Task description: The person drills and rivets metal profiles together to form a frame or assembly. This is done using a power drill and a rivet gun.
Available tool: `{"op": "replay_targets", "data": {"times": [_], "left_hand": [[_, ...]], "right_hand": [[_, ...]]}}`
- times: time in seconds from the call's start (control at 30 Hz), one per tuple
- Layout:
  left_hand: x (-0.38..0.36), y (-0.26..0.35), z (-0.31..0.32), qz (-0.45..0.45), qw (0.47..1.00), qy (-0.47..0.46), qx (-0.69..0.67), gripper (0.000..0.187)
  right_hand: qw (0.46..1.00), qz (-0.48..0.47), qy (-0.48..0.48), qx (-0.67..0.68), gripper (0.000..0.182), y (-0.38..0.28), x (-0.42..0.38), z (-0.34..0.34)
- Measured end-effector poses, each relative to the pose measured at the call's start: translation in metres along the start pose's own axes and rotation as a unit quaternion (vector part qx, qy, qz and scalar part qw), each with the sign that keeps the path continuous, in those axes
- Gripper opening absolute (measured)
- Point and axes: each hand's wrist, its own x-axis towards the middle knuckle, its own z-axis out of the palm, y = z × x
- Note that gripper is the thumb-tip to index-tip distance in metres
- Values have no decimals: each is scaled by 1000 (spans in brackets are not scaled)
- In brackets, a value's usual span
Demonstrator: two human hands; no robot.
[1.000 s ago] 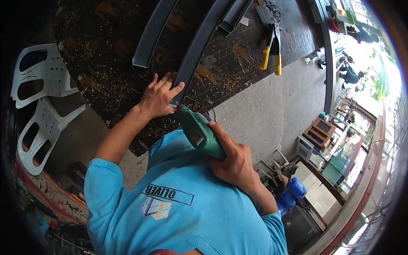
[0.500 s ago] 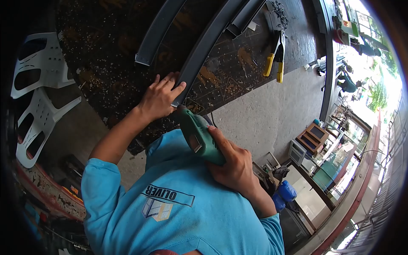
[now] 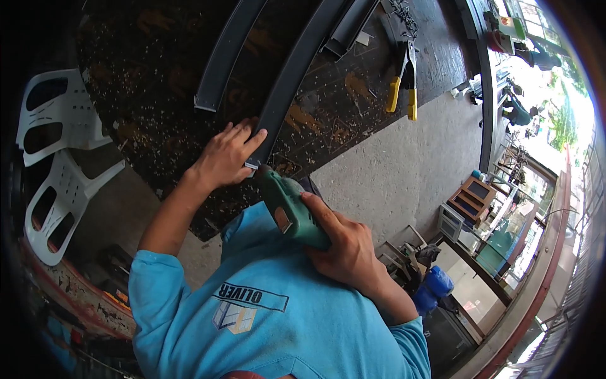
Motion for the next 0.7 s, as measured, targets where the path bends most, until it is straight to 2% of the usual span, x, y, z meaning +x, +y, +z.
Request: {"op": "replay_targets", "data": {"times": [0.17, 0.23, 0.33, 0.43, 0.53, 0.7], "left_hand": [[0, 2, 3, -2, 1000, 2, 10, 77], [1, -1, 11, 1, 999, 36, 2, 77], [0, -3, 13, 5, 999, 46, 7, 76], [0, -3, 10, 9, 999, 43, 14, 75], [1, -1, 8, 5, 999, 37, 6, 75], [1, 3, 8, -10, 999, 33, -7, 76]], "right_hand": [[999, 11, -28, -29, 80, -9, 8, -3], [998, -52, -17, -41, 78, -9, 11, -5], [999, -11, -25, -24, 77, -11, 7, -8], [1000, -3, 7, -19, 70, -8, 1, -14], [999, 2, 38, 11, 69, -4, -2, -19], [999, -5, 29, 12, 70, -3, 2, -21]]}}
